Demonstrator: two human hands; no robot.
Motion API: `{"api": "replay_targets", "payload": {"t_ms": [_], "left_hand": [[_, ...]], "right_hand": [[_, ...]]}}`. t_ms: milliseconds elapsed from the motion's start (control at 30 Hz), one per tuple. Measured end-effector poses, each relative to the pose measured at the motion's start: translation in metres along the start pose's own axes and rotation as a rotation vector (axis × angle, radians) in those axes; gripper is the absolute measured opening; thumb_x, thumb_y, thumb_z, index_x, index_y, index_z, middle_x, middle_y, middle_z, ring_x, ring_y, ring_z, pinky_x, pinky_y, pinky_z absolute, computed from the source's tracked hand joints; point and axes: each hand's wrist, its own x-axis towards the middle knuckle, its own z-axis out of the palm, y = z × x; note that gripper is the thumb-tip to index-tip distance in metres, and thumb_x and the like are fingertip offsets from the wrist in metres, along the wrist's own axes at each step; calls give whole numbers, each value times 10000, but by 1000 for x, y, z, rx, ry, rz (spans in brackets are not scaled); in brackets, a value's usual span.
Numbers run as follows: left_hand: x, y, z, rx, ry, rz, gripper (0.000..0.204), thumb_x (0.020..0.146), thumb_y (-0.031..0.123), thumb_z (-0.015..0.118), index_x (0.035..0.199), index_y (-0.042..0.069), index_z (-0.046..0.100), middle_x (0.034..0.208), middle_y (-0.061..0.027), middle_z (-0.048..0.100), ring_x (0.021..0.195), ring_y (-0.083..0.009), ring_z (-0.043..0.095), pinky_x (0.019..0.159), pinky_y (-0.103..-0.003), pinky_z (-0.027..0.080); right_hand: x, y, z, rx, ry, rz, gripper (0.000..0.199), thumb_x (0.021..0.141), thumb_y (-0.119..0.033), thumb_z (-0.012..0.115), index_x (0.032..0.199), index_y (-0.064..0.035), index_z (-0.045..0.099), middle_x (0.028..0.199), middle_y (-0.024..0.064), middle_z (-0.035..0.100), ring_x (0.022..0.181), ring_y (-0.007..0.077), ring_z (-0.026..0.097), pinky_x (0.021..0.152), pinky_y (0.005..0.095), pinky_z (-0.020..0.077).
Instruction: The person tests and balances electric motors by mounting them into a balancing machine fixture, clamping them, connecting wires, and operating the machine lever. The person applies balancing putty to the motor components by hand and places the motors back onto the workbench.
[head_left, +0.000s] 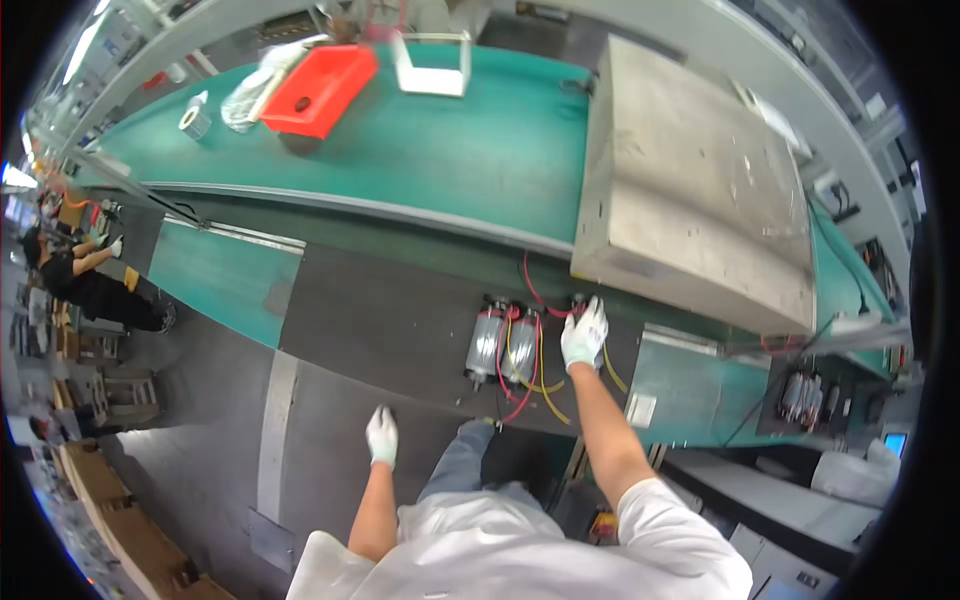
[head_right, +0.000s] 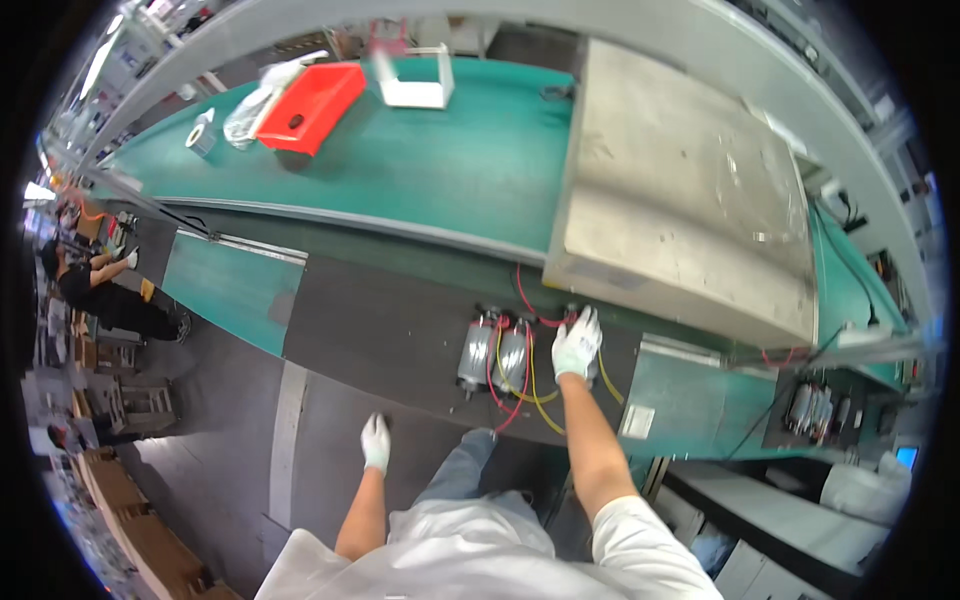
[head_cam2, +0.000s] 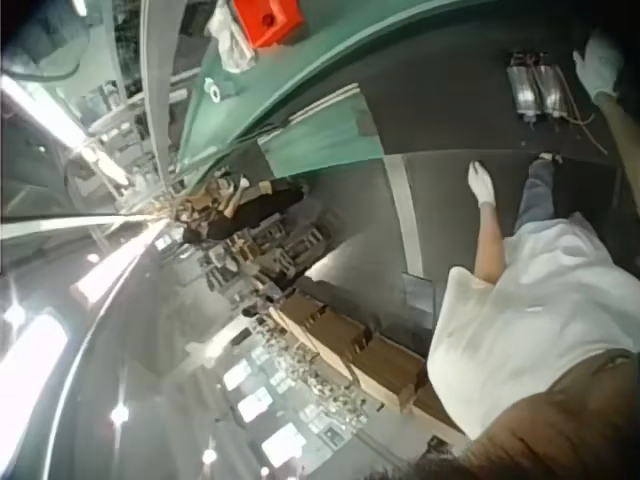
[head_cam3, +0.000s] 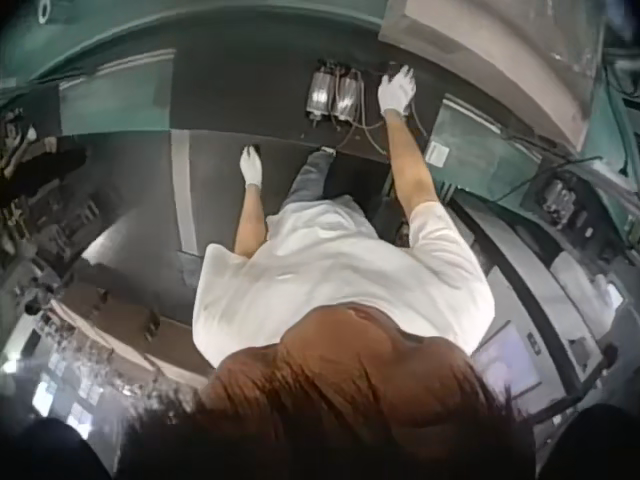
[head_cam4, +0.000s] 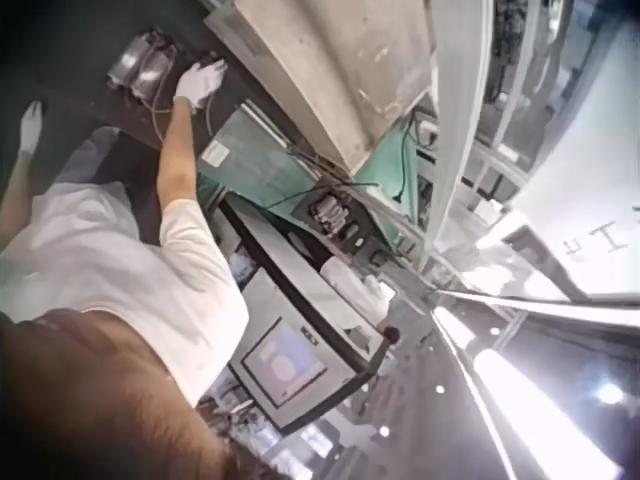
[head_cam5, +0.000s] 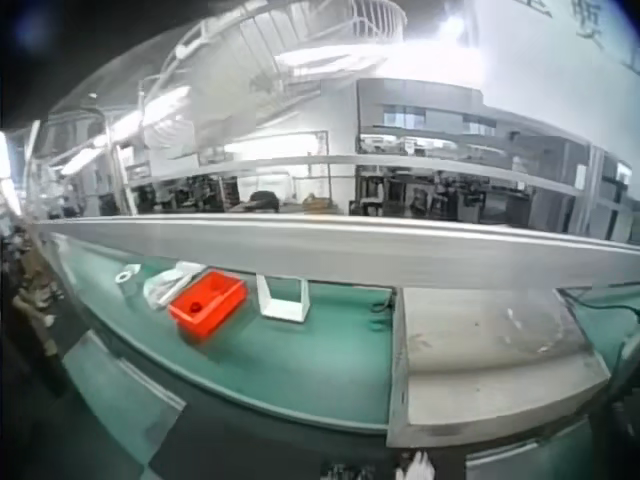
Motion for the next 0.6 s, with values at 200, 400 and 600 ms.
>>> {"api": "replay_targets", "payload": {"t_ms": [200, 400, 600], "left_hand": [[53, 214, 79, -96, -72, 697, 305, 997, 168, 489, 1117, -60, 652, 1136, -241, 664, 1060, -392, 631, 952, -429, 489], [22, 349, 230, -8, -450, 969, 506, 951, 309, 567, 1357, 11, 522, 1317, -220, 588, 1260, -360, 531, 1101, -413, 387], [-9, 360, 293, 655, -504, 776, 785, 896, 686, 429, 1073, -36, 678, 1071, -278, 682, 1062, -390, 652, 1063, -509, 381]], "right_hand": [[-6, 68, -11, -101, -10, 6, 345, 915, -179, 510, 1237, -105, 610, 1048, 129, 683, 987, 327, 644, 842, 436, 520], [-41, 106, -45, -138, -153, 46, 316, 929, -212, 526, 1203, -101, 635, 995, 149, 643, 913, 325, 650, 801, 458, 515], [-90, 93, -47, 80, -85, 132, 425, 901, -258, 622, 1304, -125, 597, 1236, 201, 625, 1108, 377, 615, 932, 447, 507]]}}
